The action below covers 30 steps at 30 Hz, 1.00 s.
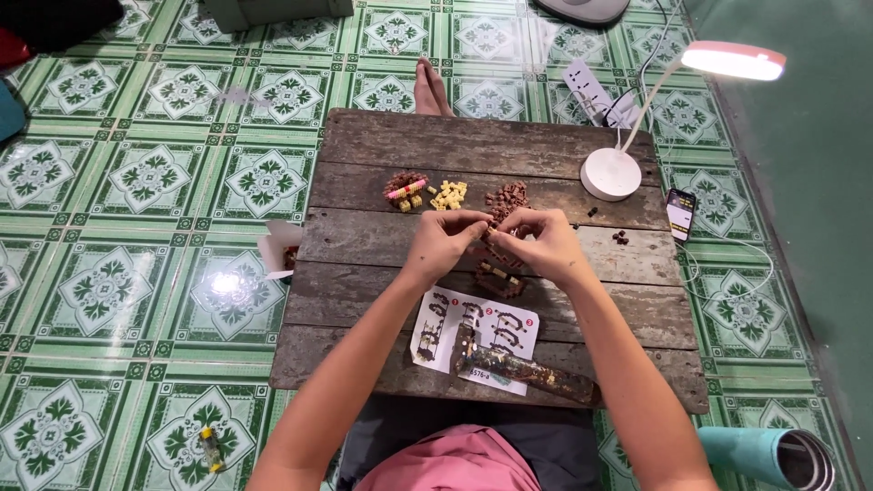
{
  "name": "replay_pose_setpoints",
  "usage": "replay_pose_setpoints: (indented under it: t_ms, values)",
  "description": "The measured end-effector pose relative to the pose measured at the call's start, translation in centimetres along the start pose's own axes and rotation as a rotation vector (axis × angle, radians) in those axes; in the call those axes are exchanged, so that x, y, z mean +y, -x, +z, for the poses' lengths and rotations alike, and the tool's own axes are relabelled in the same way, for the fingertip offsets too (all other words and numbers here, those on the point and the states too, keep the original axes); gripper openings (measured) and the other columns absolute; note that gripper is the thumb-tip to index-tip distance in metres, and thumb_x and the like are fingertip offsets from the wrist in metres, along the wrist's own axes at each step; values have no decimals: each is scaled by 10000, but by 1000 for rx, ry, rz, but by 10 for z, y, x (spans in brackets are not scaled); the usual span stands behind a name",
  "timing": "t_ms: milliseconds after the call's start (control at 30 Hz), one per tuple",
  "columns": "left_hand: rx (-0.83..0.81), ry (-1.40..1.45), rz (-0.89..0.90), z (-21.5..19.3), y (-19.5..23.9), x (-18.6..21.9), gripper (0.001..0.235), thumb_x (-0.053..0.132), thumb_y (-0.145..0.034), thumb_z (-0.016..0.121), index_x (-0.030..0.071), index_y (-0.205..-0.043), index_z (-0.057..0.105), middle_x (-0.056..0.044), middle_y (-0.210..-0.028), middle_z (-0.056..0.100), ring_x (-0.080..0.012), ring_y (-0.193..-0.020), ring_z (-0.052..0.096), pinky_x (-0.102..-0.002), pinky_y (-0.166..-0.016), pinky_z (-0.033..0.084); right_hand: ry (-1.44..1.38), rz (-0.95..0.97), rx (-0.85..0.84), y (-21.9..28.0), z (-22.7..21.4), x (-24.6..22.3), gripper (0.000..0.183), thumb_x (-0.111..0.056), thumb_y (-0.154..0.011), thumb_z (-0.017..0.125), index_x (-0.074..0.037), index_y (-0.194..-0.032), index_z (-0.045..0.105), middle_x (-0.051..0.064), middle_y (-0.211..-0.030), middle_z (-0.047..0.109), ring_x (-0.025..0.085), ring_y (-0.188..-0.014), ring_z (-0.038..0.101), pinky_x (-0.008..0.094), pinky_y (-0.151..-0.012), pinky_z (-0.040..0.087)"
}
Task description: Assembling a toy by attaching small brown beads to a central structure on a low wooden table.
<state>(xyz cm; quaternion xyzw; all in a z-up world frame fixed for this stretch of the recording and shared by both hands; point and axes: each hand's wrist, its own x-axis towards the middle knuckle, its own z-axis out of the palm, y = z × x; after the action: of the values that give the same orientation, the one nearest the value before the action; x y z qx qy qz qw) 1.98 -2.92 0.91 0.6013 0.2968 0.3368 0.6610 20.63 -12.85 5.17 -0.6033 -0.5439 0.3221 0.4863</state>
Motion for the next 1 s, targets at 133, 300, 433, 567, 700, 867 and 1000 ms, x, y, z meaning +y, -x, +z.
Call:
replay_pose_setpoints:
  t_ms: [133,300,433,567,700,867,1000]
  values:
    - [-56,69,-31,-6,3,19,298,112,-1060,799,48,-1351,822,-168,-1162,856,-201,-1071,775,-366,-803,734,-2,46,-22,-8,0,4,33,-69,-893,864,-97,-904,877,58,-836,816,125,-776,682,286,-744,541]
    - [-14,62,-9,-10,-5,11,243,174,-1050,851,51,-1260,861,-209,-1153,859,-236,-1087,790,-422,-825,742,128,-43,-83,-25,-2,3,104,-97,-880,895,-123,-981,902,94,-874,827,156,-837,656,309,-802,541]
    - [83,197,-67,-15,-17,-14,199,120,-1024,871,21,-1197,868,-238,-1074,863,-258,-968,824,-456,-790,753,141,6,-97,-27,11,-27,83,-116,-892,871,-101,-971,889,98,-868,815,181,-861,694,353,-818,587]
    - [211,265,-50,-27,-22,-11,213,129,-1015,871,14,-1194,864,-188,-1074,862,-238,-934,814,-419,-783,758,146,-27,-72,-40,26,-24,130,-113,-890,908,-32,-983,866,147,-836,790,228,-845,734,402,-804,610]
    - [338,126,66,-43,-18,9,200,202,-1074,828,49,-1193,877,-200,-1008,854,-227,-841,822,-399,-677,762,152,-87,81,-71,26,-9,143,-206,-946,917,-127,-1059,877,63,-961,827,183,-1010,772,339,-879,633]
    - [378,-74,202,-52,-28,-14,148,196,-1078,816,113,-1170,898,-138,-918,844,-177,-666,798,-321,-584,712,521,-72,-34,-103,38,45,170,-275,-914,894,-168,-1047,881,81,-1015,850,331,-1076,791,493,-954,643]
    - [365,-65,155,-53,-33,-23,155,220,-1076,832,140,-1186,906,-145,-981,861,-174,-765,809,-333,-597,718,695,-29,-117,-117,51,54,177,-214,-963,816,-170,-1113,899,61,-1033,846,339,-1047,798,467,-931,648]
